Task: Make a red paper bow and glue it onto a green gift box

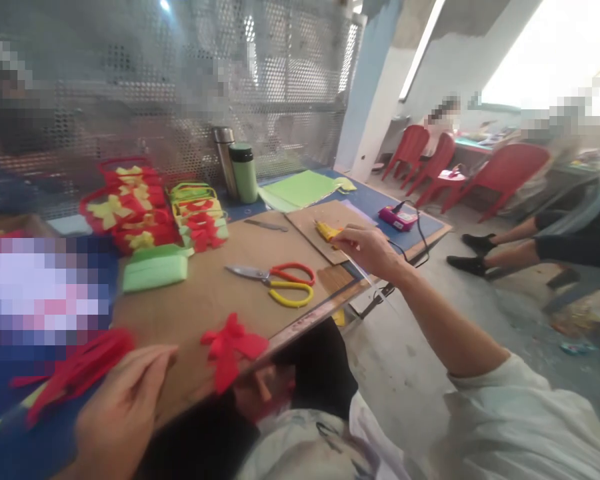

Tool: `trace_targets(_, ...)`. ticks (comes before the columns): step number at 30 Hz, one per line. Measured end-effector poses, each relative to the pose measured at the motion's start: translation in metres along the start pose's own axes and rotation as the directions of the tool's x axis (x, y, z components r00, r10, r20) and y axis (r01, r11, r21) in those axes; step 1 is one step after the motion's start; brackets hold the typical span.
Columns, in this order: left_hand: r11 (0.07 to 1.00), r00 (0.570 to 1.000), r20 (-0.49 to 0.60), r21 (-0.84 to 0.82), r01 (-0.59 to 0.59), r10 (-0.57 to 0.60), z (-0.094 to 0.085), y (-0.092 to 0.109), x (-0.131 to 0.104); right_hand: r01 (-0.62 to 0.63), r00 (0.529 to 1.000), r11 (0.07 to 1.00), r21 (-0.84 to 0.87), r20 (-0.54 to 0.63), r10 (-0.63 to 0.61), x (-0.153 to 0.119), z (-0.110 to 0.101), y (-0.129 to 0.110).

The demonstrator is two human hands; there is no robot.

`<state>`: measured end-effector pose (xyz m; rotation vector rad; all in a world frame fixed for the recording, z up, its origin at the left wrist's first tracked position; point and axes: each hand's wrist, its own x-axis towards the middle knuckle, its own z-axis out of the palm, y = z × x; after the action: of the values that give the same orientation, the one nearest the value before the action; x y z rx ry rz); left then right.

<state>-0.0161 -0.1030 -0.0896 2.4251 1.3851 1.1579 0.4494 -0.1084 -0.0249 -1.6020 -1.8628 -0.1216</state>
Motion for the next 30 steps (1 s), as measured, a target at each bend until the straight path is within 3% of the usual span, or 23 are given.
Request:
trace_targets(3, 0.998, 0.998, -0.020, -0.021, 0.061, -0.061, -0.002, 0.017, 0.003, 0.239, 0.944, 0.967, 0.089, 0.210, -0.253, 0.000, 0.025, -0.036)
trace_targets(5, 0.992, 0.992, -0.078, -0.088, 0.093, -0.100, -0.002, 0.027, 0.005, 0.301, 0.900, 0.952, 0.059, 0.313, -0.304, -0.001, 0.043, -0.056)
trace_targets(7, 0.990, 0.996, -0.040, -0.116, 0.080, -0.085, -0.002, 0.035, 0.006, 0.324, 0.876, 0.946, -0.018, 0.383, -0.293, -0.002, 0.059, -0.066)
trace_targets(10, 0.989, 0.996, -0.032, -0.125, 0.076, -0.080, -0.002, 0.042, 0.008, 0.324, 0.878, 0.941, -0.101, 0.402, -0.259, -0.003, 0.072, -0.065)
trace_targets(14, 0.990, 0.999, -0.018, -0.133, 0.045, -0.048, -0.001, 0.045, 0.009, 0.311, 0.889, 0.942, -0.124, 0.388, -0.243, -0.003, 0.075, -0.055)
trace_targets(18, 0.992, 0.993, -0.035, -0.056, -0.112, 0.110, 0.002, 0.050, 0.008, 0.295, 0.893, 0.950, -0.101, 0.383, -0.236, -0.004, 0.077, -0.059)
trace_targets(21, 0.969, 0.968, -0.039, 0.009, -0.248, 0.248, 0.003, 0.057, 0.003, 0.294, 0.903, 0.955, -0.036, 0.338, -0.265, -0.003, 0.071, -0.059)
trace_targets(24, 0.948, 0.949, -0.007, 0.031, -0.316, 0.317, 0.000, 0.060, -0.009, 0.258, 0.942, 0.966, -0.002, 0.224, -0.251, 0.001, 0.047, -0.035)
trace_targets(27, 0.931, 0.936, 0.040, 0.094, -0.352, 0.350, 0.003, 0.044, -0.028, 0.045, 0.990, 0.992, -0.118, 0.138, -0.028, 0.004, 0.013, 0.009)
trace_targets(28, 0.923, 0.929, 0.040, 0.105, -0.369, 0.367, 0.007, 0.036, -0.034, -0.050, 0.990, 0.982, -0.180, 0.121, 0.073, 0.004, 0.002, 0.024)
trace_targets(30, 0.913, 0.917, -0.023, 0.104, -0.395, 0.399, 0.019, 0.021, -0.041, -0.104, 0.987, 0.961, -0.256, 0.095, 0.132, 0.002, -0.011, 0.046)
